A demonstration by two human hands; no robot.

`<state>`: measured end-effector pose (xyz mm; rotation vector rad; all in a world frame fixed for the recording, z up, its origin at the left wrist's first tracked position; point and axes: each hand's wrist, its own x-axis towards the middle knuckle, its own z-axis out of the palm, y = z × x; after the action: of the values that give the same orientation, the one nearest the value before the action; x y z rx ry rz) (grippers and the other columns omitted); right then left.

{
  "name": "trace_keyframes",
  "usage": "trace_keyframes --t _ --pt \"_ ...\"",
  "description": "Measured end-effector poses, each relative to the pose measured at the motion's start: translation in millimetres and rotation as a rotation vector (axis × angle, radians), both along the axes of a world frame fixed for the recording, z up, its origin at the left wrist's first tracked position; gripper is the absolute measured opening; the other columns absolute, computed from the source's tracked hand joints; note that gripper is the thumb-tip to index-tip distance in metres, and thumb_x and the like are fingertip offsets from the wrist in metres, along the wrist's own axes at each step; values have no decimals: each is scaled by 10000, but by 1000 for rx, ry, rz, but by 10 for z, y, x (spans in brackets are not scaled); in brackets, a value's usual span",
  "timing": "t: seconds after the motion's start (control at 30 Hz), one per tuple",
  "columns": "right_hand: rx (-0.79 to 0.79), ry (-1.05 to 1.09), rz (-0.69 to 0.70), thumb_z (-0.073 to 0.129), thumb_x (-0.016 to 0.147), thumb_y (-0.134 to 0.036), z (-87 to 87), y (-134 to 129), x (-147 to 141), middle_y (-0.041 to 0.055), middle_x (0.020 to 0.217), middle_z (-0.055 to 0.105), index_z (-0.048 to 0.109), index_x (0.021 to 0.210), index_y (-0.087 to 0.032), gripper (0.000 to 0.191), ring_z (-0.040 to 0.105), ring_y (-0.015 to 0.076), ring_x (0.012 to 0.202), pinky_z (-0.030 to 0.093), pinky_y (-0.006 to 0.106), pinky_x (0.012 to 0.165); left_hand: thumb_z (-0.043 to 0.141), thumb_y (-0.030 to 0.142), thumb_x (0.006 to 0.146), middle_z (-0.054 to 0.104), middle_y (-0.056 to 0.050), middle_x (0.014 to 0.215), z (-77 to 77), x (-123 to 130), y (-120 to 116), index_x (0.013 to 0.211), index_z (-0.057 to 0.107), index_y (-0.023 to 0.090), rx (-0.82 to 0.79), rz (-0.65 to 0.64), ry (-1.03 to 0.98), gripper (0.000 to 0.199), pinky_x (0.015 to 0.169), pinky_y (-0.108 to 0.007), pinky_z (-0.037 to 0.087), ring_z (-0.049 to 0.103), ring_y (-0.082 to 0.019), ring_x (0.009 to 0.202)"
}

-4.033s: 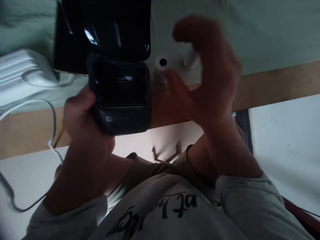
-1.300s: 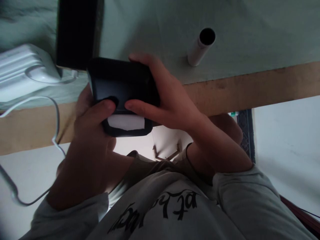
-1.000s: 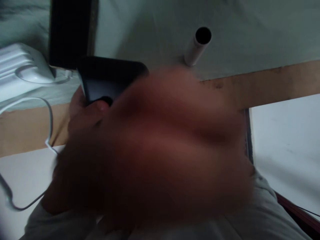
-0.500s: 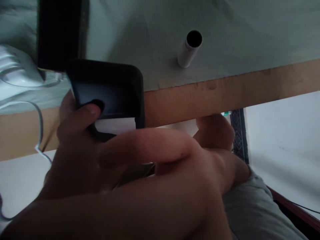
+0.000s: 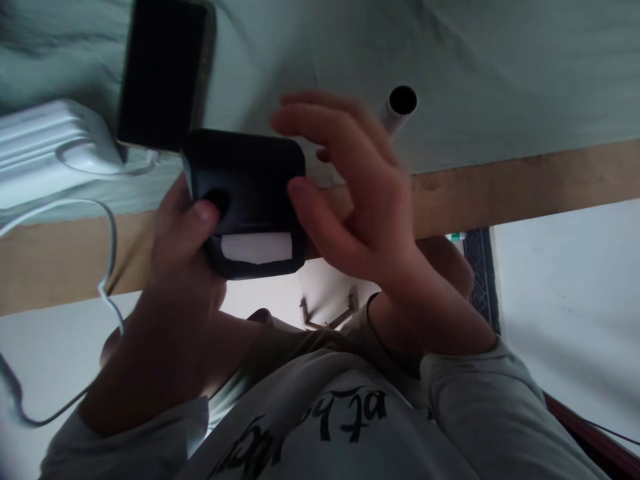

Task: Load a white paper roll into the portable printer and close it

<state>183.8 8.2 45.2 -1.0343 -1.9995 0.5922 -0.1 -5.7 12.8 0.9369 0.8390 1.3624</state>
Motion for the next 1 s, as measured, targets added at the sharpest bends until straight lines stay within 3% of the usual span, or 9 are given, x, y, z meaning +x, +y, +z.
trace_keyframes --t 0.17,0.3,0.53,0.73,0.83,0.9,1.0 --pt "16 -38 126 479 874 -295 -219 149 -112 53 1286 475 366 1284 -161 445 447 123 1225 432 311 1042 470 320 866 568 15 807 16 2 38 940 578 128 -101 76 -57 232 950 -320 481 597 -133 1006" --pt "10 -18 114 473 875 -301 -275 152 -124 56 1277 485 371 1278 -169 436 457 124 1216 430 306 1036 430 323 894 550 0 773 50 1 59 907 574 115 -140 71 -10 253 1024 -358 440 568 -155 1079" --pt "31 -5 143 529 824 -374 -282 163 -102 65 1325 447 349 1294 -198 533 427 181 1264 423 378 1060 455 341 886 505 10 693 75 1 41 867 574 113 -145 99 25 258 887 -302 509 606 -132 923" --pt "16 31 157 554 797 -413 -301 164 -107 45 1342 426 332 1302 -255 574 413 202 1277 404 412 1096 387 248 914 460 31 654 112 8 43 782 532 113 -134 69 7 238 699 -198 500 513 -28 596" --pt "11 -9 109 577 780 -422 -258 151 -89 72 1322 425 364 1292 -222 589 413 209 1269 448 396 1051 398 224 908 457 29 666 103 -1 48 777 525 110 -152 76 7 215 734 -206 490 540 -36 649" --pt "39 -41 7 609 748 -464 -225 128 -67 103 1259 438 426 1250 -185 603 460 223 1203 492 385 977 435 235 893 454 26 677 77 -9 49 791 529 111 -192 96 8 187 770 -216 485 575 -59 749" --pt "36 -23 -121 565 775 -526 -202 75 -41 58 1067 520 441 1206 -225 541 577 154 896 533 323 774 469 268 872 505 27 740 27 -18 44 858 554 117 -233 133 -18 174 738 -186 481 589 -52 787"
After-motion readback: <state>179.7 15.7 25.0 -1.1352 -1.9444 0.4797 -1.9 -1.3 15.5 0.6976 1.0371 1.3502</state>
